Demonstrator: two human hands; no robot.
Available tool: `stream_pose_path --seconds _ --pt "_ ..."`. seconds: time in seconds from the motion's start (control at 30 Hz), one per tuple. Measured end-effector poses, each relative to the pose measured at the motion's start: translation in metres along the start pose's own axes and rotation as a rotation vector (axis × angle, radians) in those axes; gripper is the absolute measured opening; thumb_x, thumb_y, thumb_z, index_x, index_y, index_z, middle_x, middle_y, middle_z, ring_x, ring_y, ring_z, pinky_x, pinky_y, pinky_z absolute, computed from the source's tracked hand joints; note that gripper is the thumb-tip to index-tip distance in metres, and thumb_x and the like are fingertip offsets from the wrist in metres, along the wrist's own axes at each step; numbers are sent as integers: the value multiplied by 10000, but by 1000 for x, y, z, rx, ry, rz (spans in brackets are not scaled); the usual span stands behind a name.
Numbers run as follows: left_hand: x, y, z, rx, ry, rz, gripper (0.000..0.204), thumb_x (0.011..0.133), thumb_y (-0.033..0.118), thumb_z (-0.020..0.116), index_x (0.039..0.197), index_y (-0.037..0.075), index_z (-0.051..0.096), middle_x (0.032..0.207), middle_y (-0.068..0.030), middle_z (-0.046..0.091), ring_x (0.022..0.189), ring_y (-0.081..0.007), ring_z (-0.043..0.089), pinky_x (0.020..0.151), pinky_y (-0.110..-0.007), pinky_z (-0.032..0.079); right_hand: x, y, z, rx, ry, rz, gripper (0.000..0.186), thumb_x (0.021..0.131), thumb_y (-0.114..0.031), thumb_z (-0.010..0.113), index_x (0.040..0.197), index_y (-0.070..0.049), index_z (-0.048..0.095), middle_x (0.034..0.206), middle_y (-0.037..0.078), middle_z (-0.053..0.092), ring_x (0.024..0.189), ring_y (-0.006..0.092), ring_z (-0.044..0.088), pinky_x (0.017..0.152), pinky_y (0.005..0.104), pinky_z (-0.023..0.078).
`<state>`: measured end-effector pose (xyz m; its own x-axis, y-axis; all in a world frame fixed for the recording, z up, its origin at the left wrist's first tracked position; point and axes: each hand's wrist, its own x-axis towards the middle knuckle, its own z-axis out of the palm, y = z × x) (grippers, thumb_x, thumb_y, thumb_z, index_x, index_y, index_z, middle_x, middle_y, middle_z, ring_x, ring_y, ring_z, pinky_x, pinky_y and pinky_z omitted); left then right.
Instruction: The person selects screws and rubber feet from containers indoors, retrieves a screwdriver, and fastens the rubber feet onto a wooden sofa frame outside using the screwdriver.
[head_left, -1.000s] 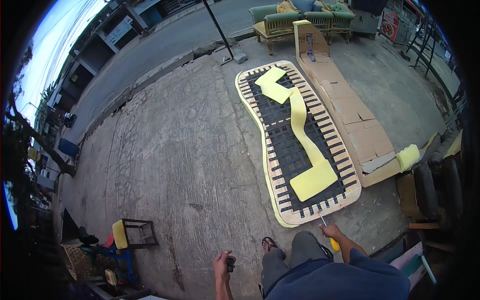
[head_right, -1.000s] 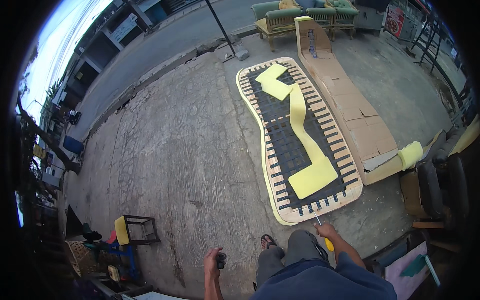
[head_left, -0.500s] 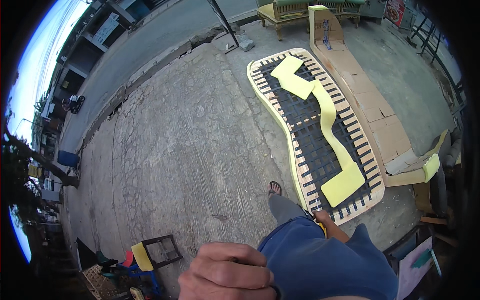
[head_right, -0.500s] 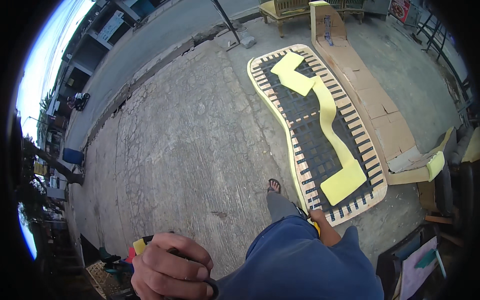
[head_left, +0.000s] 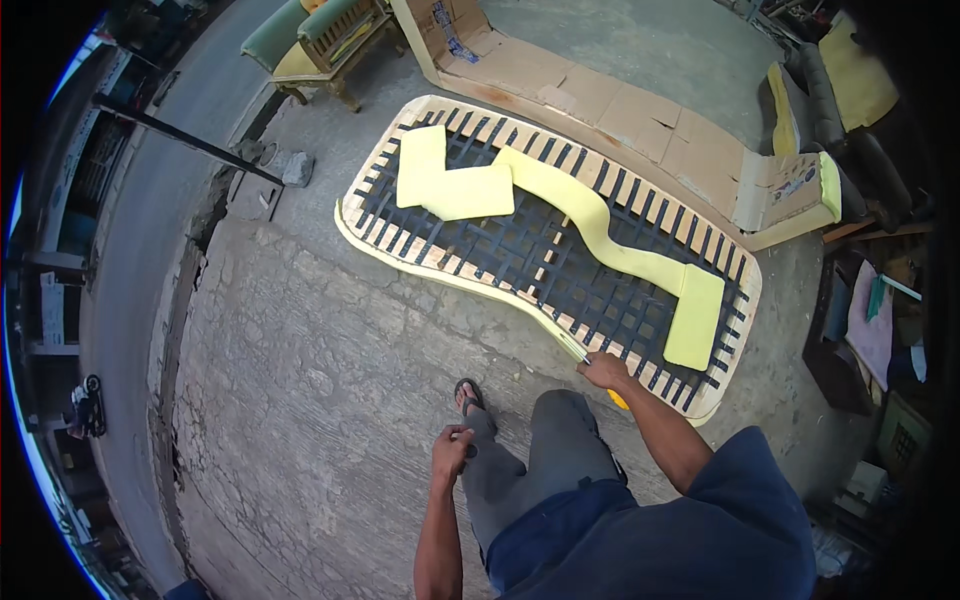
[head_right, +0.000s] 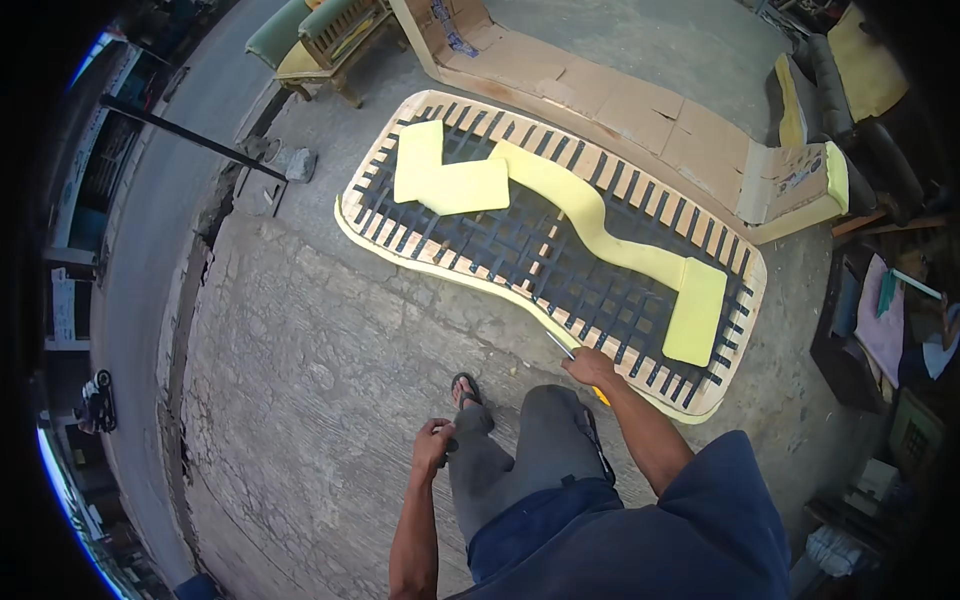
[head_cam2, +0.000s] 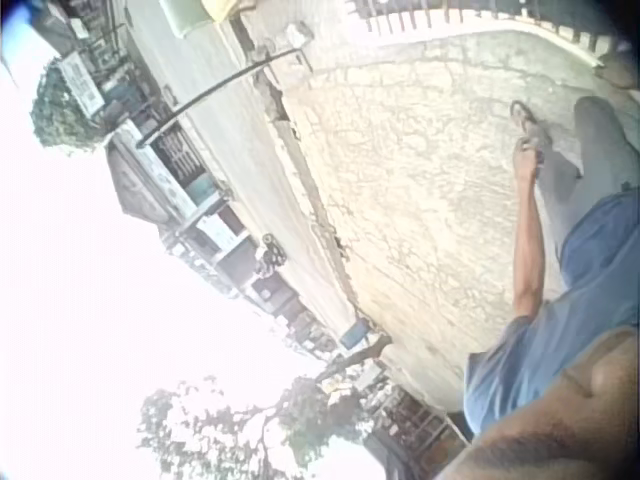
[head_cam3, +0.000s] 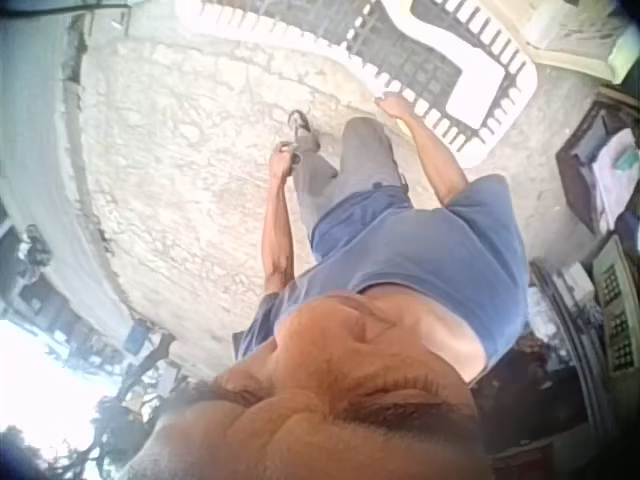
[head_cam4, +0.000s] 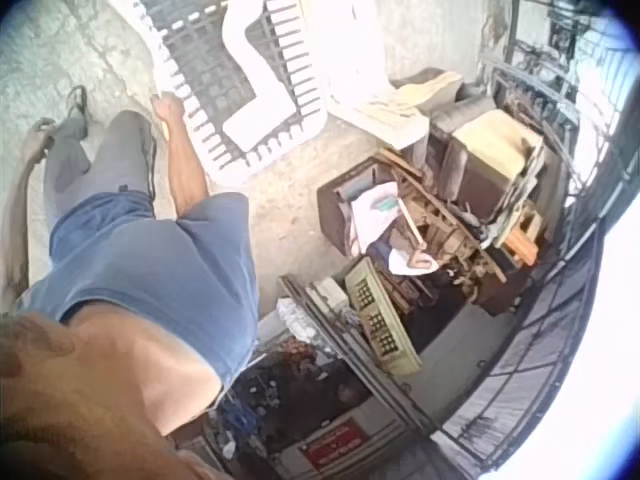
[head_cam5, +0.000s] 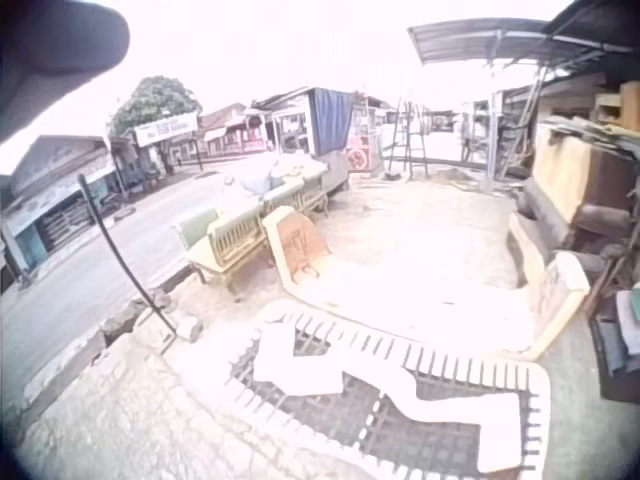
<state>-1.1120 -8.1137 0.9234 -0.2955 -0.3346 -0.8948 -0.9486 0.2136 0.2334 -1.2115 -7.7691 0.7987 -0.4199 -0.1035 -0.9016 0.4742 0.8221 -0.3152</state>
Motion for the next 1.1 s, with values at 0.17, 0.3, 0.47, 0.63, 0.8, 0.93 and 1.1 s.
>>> stream_pose_path --seconds 0.17,0.3,0.47,0.63,0.8,0.93,1.1 --pt "353 110 17 571 -134 111 382 826 291 673 1117 45 643 760 -151 674 509 -227 602 454 -361 465 266 -20 59 384 -55 343 515 856 -474 602 1144 -54 686 1026 198 711 944 337 687 826 447 515" --pt "579 202 80 602 -172 145 367 843 303 650 1106 47 640 786 -166 687 489 -233 604 434 -365 463 465 -11 98 666 72 399 531 866 -487 605 1156 -48 678 969 187 717 930 324 692 840 420 513" --pt "792 237 217 670 -233 196 493 881 338 607 1291 73 545 849 -210 708 586 -282 671 544 -393 536 672 58 148 834 457 450 434 914 -423 614 1046 -12 661 711 92 616 621 201 578 625 359 458" --pt "957 231 285 529 -357 69 488 937 339 561 1340 72 492 849 -136 666 592 -223 632 474 -361 508 801 68 178 916 728 482 404 933 -428 612 979 -27 628 672 59 569 570 185 546 570 347 445" --pt "1040 234 302 101 -643 -418 462 1028 492 429 1220 81 519 771 -47 591 599 -187 608 456 -349 473 845 77 150 1500 399 554 458 928 -531 623 842 -83 599 615 0 503 514 109 465 511 302 369" --pt "1022 217 319 82 -632 -333 467 1032 514 398 1183 88 514 791 -65 597 600 -199 599 438 -356 464 833 78 156 1589 458 645 479 940 -535 605 780 -83 598 596 -8 487 515 110 456 505 301 359" --pt "1020 215 318 81 -626 -267 458 1039 502 382 1189 88 511 811 -80 606 605 -205 600 432 -359 481 839 78 158 1667 519 632 467 954 -504 598 764 -78 594 569 -15 457 491 107 427 488 290 339"
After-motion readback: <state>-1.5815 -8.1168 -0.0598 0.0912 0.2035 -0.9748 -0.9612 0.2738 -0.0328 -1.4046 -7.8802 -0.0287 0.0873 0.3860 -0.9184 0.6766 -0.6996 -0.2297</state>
